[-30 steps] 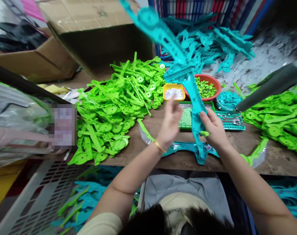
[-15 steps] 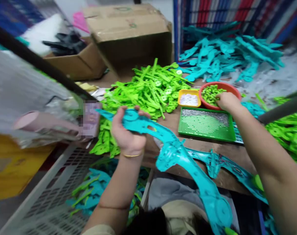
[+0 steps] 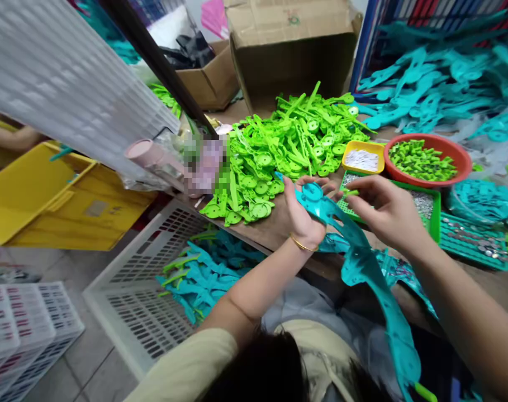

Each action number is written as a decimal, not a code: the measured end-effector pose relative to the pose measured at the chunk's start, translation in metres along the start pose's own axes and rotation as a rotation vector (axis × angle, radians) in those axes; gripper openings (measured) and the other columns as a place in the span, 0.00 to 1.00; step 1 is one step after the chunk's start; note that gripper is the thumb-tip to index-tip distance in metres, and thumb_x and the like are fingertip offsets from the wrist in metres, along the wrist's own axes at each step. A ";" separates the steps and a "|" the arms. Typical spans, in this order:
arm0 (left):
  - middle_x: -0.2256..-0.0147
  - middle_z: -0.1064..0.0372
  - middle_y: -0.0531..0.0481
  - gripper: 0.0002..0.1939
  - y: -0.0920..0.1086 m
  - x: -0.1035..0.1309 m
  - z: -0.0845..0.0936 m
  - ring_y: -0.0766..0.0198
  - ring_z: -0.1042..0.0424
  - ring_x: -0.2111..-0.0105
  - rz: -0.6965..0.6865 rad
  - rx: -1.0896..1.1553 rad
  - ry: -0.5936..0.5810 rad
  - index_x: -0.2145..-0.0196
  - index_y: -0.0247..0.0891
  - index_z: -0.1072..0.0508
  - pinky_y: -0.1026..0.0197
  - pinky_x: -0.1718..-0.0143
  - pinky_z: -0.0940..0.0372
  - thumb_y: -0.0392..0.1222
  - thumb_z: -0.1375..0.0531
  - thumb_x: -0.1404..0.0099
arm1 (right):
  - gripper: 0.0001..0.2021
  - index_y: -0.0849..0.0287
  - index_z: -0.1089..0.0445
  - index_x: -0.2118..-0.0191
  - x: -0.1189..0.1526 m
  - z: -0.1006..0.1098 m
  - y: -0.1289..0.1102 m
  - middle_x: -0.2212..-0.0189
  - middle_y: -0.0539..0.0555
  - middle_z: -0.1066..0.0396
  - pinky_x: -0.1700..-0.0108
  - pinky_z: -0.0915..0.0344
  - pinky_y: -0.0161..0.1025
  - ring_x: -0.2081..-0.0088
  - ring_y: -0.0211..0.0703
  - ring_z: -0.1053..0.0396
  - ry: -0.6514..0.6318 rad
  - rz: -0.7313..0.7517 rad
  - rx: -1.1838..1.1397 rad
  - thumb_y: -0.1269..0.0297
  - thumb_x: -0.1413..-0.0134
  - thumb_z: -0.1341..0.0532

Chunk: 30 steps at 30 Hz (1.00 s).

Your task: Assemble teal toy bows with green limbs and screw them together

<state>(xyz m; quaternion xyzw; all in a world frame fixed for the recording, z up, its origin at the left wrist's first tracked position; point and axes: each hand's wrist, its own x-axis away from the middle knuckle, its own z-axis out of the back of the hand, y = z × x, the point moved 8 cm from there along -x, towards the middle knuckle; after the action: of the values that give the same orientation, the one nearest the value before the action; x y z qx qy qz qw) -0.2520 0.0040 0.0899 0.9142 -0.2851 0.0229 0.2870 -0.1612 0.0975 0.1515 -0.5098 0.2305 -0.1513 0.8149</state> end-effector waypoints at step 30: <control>0.72 0.35 0.51 0.26 -0.036 0.020 -0.017 0.63 0.25 0.64 -0.004 -0.107 -0.074 0.71 0.38 0.31 0.62 0.57 0.28 0.60 0.53 0.27 | 0.07 0.59 0.24 0.66 0.003 -0.007 -0.020 0.70 0.53 0.23 0.69 0.37 0.36 0.74 0.37 0.31 -0.022 0.097 0.202 0.64 0.47 0.38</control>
<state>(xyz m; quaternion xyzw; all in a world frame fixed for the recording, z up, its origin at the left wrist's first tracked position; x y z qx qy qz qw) -0.2138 0.0277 0.0899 0.8983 -0.2946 -0.0267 0.3248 -0.1628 0.0819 0.1667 -0.4149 0.2296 -0.1288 0.8710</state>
